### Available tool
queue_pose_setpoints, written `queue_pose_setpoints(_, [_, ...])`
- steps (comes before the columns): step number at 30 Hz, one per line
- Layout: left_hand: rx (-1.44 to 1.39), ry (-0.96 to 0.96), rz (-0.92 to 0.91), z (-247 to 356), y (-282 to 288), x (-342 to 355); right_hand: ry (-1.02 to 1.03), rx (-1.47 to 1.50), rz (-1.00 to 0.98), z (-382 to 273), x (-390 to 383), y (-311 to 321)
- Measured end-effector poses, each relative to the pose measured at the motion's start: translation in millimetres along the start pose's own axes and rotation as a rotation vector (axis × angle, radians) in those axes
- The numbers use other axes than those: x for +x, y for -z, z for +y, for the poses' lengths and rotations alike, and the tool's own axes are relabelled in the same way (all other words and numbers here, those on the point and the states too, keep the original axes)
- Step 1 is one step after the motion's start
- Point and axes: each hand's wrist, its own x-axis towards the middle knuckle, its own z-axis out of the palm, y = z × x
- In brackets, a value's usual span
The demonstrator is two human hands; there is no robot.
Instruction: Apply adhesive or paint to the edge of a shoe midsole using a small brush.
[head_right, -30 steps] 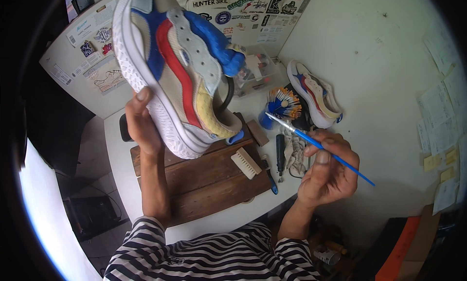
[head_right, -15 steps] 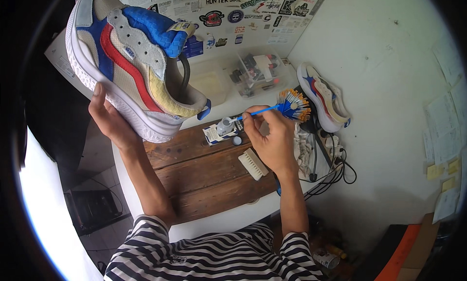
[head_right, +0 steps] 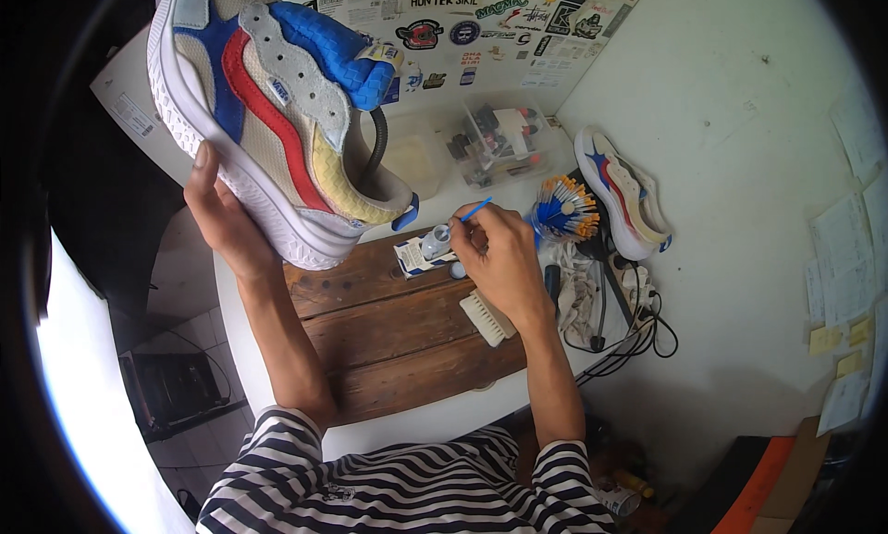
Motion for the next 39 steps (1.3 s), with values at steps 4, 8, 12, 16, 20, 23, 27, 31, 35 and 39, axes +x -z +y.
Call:
queue_pose_setpoints(4, [-0.021,0.019,-0.022,1.3,-1.0,-1.4,0.077,-0.046,0.053,-7.3,3.1,12.3])
queue_pose_setpoints(8, [-0.055,0.035,-0.063,-1.4,3.6,0.1,0.049,-0.056,0.052,-6.8,2.3,17.4])
queue_pose_setpoints(12, [-0.013,0.028,-0.051,-0.9,1.8,-0.8,0.049,-0.066,0.081,-7.5,0.2,20.7])
queue_pose_setpoints(16, [-0.001,0.027,-0.049,1.0,0.8,-1.5,0.038,-0.050,0.110,-9.9,-3.1,23.2])
queue_pose_setpoints(20, [-0.007,0.020,-0.041,1.0,-2.5,-2.5,0.088,-0.012,0.104,-8.2,-6.1,22.6])
queue_pose_setpoints(23, [-0.040,0.004,0.003,-2.7,0.7,-0.4,0.144,-0.035,0.045,-2.8,-7.8,22.3])
queue_pose_setpoints(27, [-0.018,0.003,-0.030,-4.8,1.3,-0.2,0.179,-0.064,0.046,-5.2,-10.6,26.2])
queue_pose_setpoints(31, [-0.009,0.017,-0.040,-3.5,1.6,-0.7,0.129,-0.041,0.040,-6.7,-13.4,32.3])
queue_pose_setpoints(35, [-0.022,0.011,-0.024,-1.7,-4.8,-4.7,0.120,-0.018,0.078,-11.9,-15.8,48.0])
queue_pose_setpoints(39, [-0.051,0.067,-0.078,1.1,-13.4,-12.2,0.112,0.384,0.409,-33.4,-25.7,72.3])
